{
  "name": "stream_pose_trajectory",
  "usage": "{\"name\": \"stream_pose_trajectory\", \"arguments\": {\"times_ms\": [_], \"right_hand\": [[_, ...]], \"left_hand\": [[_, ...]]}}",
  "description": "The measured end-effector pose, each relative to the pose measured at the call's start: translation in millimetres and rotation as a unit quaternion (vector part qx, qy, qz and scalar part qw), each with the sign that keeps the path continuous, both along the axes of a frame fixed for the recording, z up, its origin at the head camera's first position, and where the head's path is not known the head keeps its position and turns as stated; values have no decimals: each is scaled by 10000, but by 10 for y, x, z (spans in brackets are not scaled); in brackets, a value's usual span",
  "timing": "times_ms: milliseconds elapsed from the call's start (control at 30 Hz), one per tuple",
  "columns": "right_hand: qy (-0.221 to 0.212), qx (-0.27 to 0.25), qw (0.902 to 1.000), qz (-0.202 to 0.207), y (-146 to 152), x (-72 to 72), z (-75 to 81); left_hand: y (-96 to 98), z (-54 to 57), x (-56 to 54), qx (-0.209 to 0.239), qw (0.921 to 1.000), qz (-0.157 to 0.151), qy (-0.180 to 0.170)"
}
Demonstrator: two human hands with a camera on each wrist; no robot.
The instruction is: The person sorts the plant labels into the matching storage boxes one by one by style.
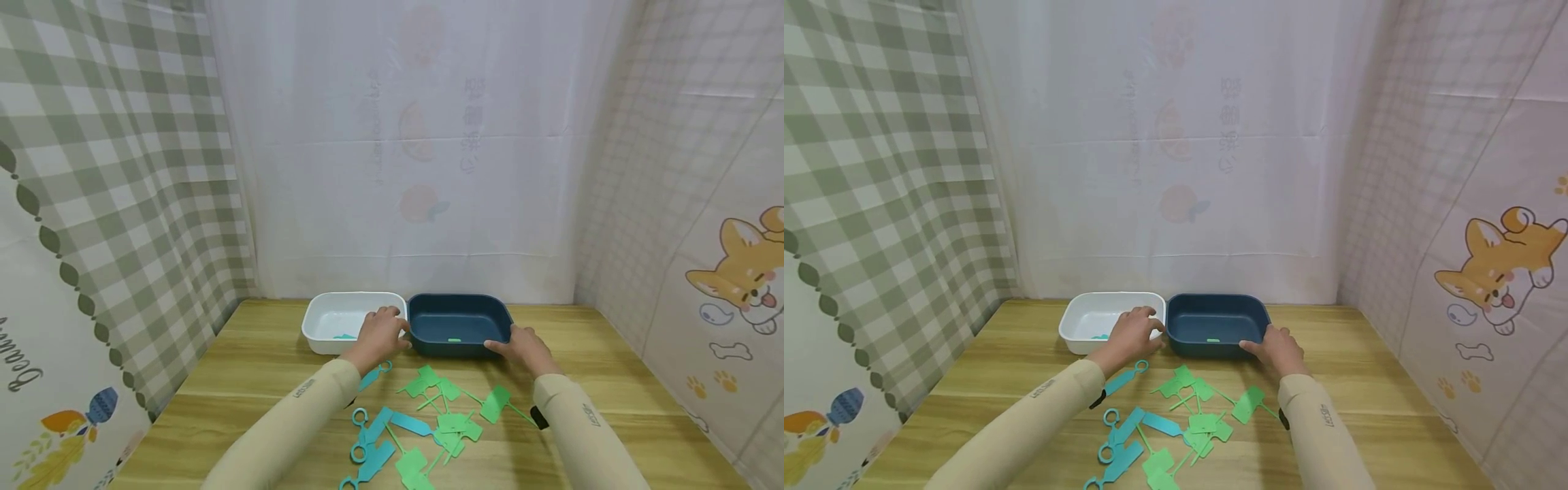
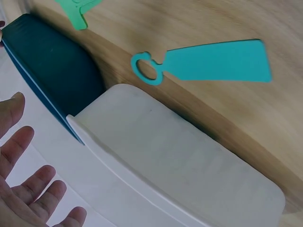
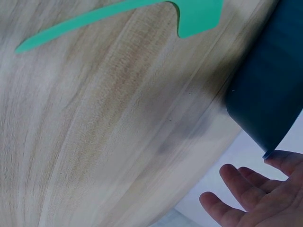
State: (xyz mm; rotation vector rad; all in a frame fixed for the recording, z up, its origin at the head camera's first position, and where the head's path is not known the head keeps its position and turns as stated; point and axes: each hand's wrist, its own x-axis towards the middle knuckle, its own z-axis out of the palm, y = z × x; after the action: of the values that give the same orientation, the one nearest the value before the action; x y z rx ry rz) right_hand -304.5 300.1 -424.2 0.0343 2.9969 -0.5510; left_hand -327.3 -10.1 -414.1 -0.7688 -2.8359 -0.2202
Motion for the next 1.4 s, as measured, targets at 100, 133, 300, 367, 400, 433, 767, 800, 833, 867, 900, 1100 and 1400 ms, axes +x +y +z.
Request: {"name": "stream_pose_trajectory", "arguments": {"times_ms": [100,133,300,367,400,433,767,800,833,867,900,1100,1400], "right_hand": [[-1,7,10000,1,11,7,10],[6,11,10000,2,15,7,9],[14,15,10000,8,21,14,6],[32,25,10000,15,26,15,6],[39,26,10000,18,28,17,6],[43,25,10000,22,31,17,5],[14,2,10000,-26,37,9,-29],[12,5,10000,-18,34,9,-30],[18,7,10000,-6,30,9,-31],[19,14,10000,5,28,8,-32],[21,20,10000,17,25,7,-33],[24,27,10000,4,12,6,-25],[63,-18,10000,32,14,2,-40]], "left_hand": [[-44,-7,18,-6,10000,-77,12],[-61,-8,26,-14,9999,-115,17],[-143,-24,57,-31,9995,-267,144],[-175,-38,72,-41,9994,-296,182],[-190,-42,82,-19,9993,-315,180],[-206,-47,96,-5,9993,-328,160],[-366,-126,277,133,9987,-497,-8],[-387,-137,298,120,9986,-517,-35],[-411,-152,318,88,9985,-531,-64],[-436,-163,342,62,9984,-546,-103],[-463,-178,362,35,9983,-567,-127],[-637,-291,425,-111,9978,-642,83],[-895,-539,467,-67,9991,-350,-208]]}}
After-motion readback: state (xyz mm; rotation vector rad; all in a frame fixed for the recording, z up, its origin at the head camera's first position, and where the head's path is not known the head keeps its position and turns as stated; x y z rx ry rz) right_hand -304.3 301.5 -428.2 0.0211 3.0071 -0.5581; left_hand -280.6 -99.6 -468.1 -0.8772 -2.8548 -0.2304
